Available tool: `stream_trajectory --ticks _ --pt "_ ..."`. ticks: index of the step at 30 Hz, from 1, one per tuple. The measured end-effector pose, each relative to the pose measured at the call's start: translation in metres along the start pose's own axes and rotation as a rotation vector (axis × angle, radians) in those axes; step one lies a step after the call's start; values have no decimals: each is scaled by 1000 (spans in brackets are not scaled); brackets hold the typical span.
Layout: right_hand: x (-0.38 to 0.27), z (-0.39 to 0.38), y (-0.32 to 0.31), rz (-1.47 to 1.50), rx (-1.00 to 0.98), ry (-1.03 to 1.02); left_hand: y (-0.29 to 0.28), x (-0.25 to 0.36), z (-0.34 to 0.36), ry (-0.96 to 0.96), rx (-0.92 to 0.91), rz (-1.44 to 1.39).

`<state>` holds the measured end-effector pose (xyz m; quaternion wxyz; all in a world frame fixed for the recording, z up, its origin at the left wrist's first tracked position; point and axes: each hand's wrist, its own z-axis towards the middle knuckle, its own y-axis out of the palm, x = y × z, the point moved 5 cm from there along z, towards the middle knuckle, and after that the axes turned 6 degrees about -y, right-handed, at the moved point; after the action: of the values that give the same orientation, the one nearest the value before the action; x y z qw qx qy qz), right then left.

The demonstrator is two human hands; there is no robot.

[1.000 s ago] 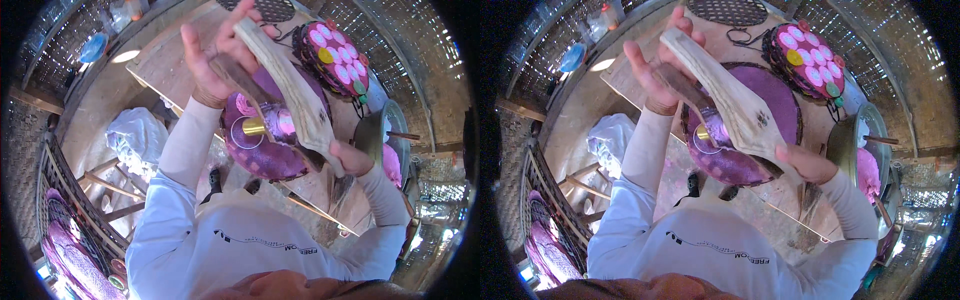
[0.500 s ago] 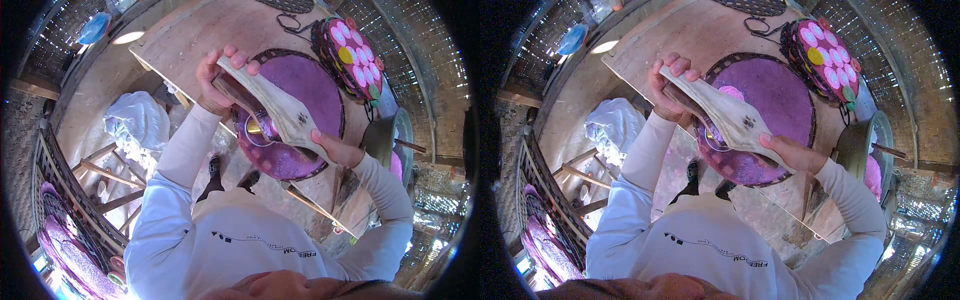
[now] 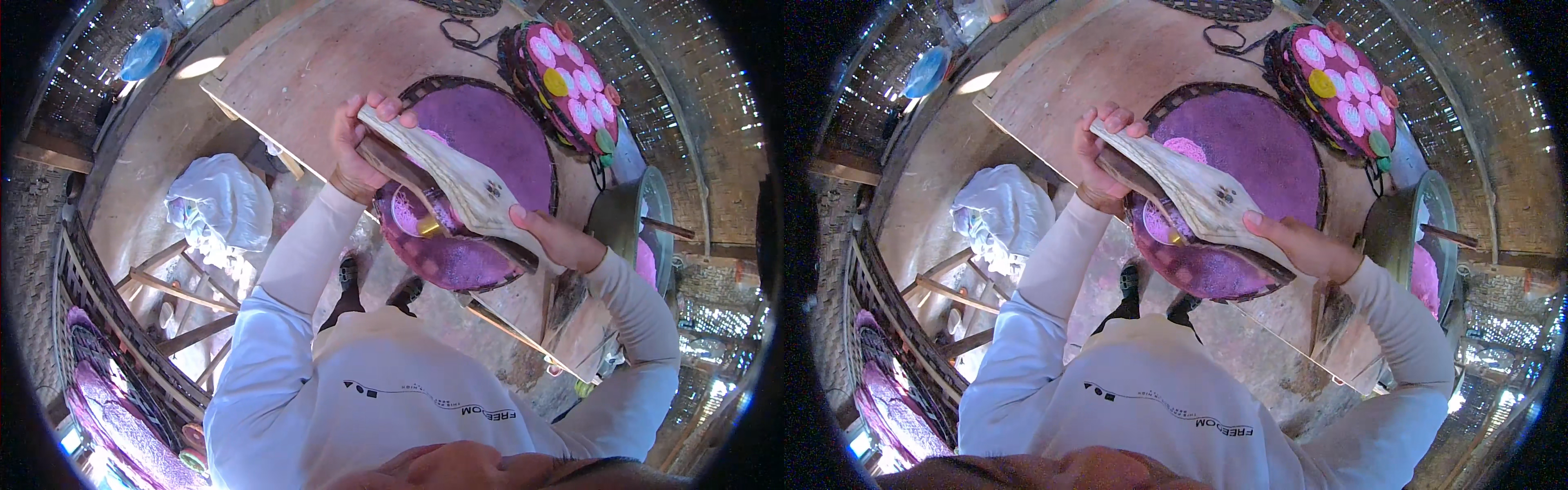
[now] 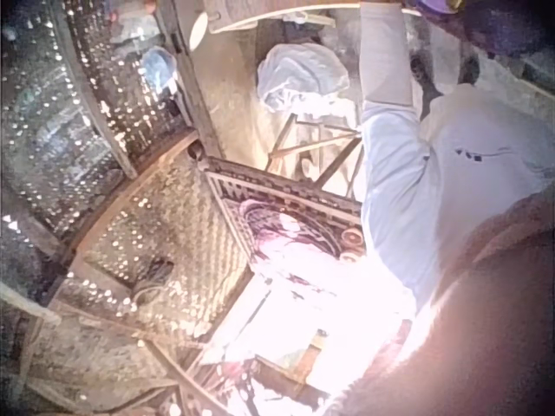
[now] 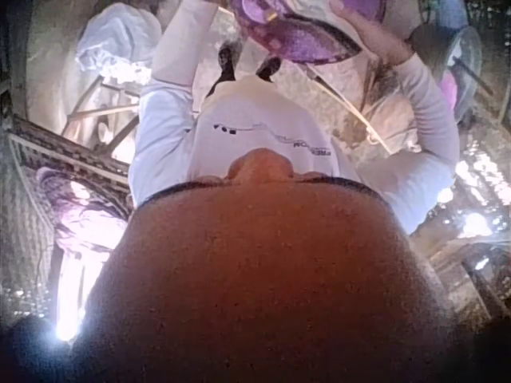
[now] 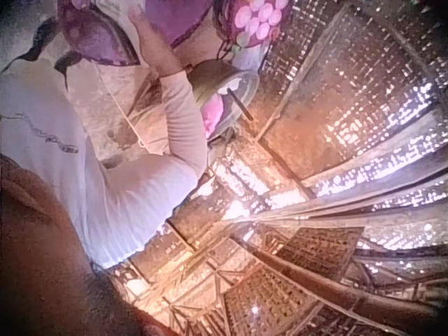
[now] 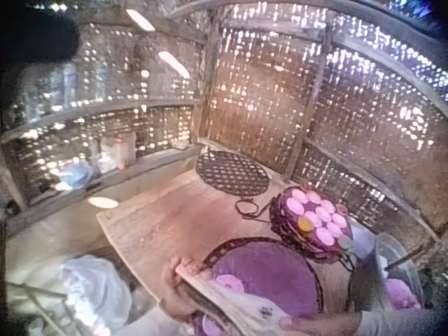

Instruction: The person scoops pink batter from a metal bowl and fills a cylindrical mold. They use a wooden press to flatten the batter into a ring shape on a purple tray. The process is repeated multiple times to create a batch of pink ring-shaped cakes.

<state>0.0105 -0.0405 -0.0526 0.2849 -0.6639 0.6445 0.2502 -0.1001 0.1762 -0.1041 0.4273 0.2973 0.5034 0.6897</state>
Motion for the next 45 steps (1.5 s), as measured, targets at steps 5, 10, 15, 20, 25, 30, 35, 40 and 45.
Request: stream_trajectory --ticks 5,10,15,20,25,30,35,40,45 --pt "-1 -1 -23 -249 168 -112 -8 -5 12 30 -37 -10" --pt "-31 2 -15 -512 250 -141 -4 16 14 43 -74 51" --pt "-27 21 1 -467 260 -205 9 38 6 34 -105 138" --pt "-29 20 14 -402 180 -124 8 40 -14 49 -24 222" --pt "-20 0 -3 -370 201 -85 0 14 -9 -4 -20 125" --pt "-22 -30 -11 -210 287 -341 54 -4 11 -121 40 269" --pt "-26 -22 9 -58 203 -516 40 -35 -7 -412 -277 1855" --pt "-4 4 23 962 204 -436 88 -29 -22 264 23 2010" --pt "31 25 49 -998 675 -839 86 6 -58 170 431 1680"
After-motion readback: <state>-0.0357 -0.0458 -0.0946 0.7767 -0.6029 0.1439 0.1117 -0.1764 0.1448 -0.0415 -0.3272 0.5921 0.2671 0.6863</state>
